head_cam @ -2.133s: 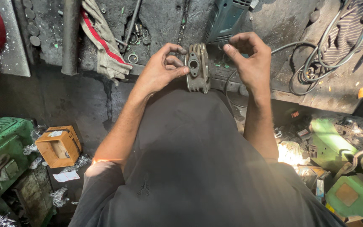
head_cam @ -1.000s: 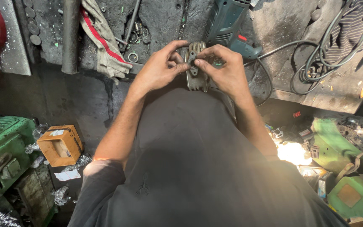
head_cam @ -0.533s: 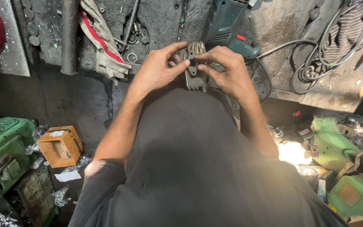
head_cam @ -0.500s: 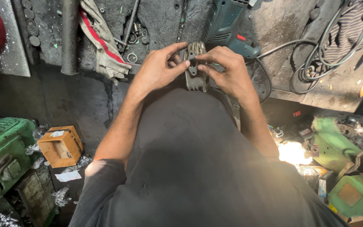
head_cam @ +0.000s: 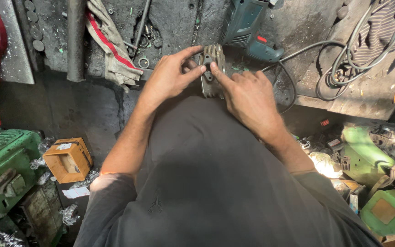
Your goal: The person holds a small engine cylinder head on the workbench and grinds its surface with a handheld die grinder, repositioning the head repeatedly. They then pick up a piston, handle and turn it, and finally lift and turn the cylinder head over in their hands.
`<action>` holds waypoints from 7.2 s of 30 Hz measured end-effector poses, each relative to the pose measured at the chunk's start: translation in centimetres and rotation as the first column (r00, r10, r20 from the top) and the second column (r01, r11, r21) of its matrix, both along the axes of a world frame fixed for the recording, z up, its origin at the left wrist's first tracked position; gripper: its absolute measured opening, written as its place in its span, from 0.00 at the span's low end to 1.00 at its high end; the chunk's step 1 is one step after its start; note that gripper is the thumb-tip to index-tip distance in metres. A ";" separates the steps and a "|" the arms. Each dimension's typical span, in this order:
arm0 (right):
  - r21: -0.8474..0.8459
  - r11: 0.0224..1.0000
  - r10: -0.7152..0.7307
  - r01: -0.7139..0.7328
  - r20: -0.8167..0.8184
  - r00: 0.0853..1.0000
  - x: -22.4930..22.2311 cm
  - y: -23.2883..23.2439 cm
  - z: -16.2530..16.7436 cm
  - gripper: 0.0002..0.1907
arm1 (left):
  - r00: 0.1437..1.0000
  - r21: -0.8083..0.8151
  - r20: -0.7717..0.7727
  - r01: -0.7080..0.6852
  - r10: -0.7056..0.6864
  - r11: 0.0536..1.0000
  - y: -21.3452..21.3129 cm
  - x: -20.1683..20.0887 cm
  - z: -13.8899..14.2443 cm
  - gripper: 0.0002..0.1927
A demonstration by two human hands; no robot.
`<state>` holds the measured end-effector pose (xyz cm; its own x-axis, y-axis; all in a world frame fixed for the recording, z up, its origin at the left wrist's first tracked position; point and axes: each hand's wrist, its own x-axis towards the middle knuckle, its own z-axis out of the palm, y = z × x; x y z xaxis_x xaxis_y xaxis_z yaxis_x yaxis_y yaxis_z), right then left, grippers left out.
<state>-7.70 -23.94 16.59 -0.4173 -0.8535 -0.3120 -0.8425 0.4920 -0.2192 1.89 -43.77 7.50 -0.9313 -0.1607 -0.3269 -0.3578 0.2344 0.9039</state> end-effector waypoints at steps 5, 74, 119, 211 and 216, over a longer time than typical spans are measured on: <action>-0.059 0.998 -0.017 0.025 0.125 0.992 -0.6 -0.1 -0.1 0.26 | 0.997 0.181 -0.077 0.045 -0.032 0.982 -0.7 0.6 -1.6 0.26; -0.306 0.223 -0.493 0.926 0.784 0.377 1.8 -4.7 -8.3 0.10 | 0.970 -0.149 -0.095 -0.235 0.223 0.961 -14.7 -3.7 0.4 0.13; -0.353 0.267 -0.329 0.897 0.841 0.429 0.4 2.6 -6.8 0.08 | 0.786 -0.687 0.110 0.502 -0.608 0.526 0.5 -1.8 -2.4 0.76; -0.546 0.388 -0.301 0.743 0.687 0.662 -1.6 1.5 -7.0 0.13 | 0.869 0.946 0.256 -0.315 0.423 0.074 3.6 -1.7 -1.1 0.42; -0.499 0.573 -0.149 0.650 0.716 0.681 -3.5 2.2 -6.1 0.16 | 0.852 0.881 0.293 -0.417 0.434 0.224 3.3 -1.5 -0.6 0.43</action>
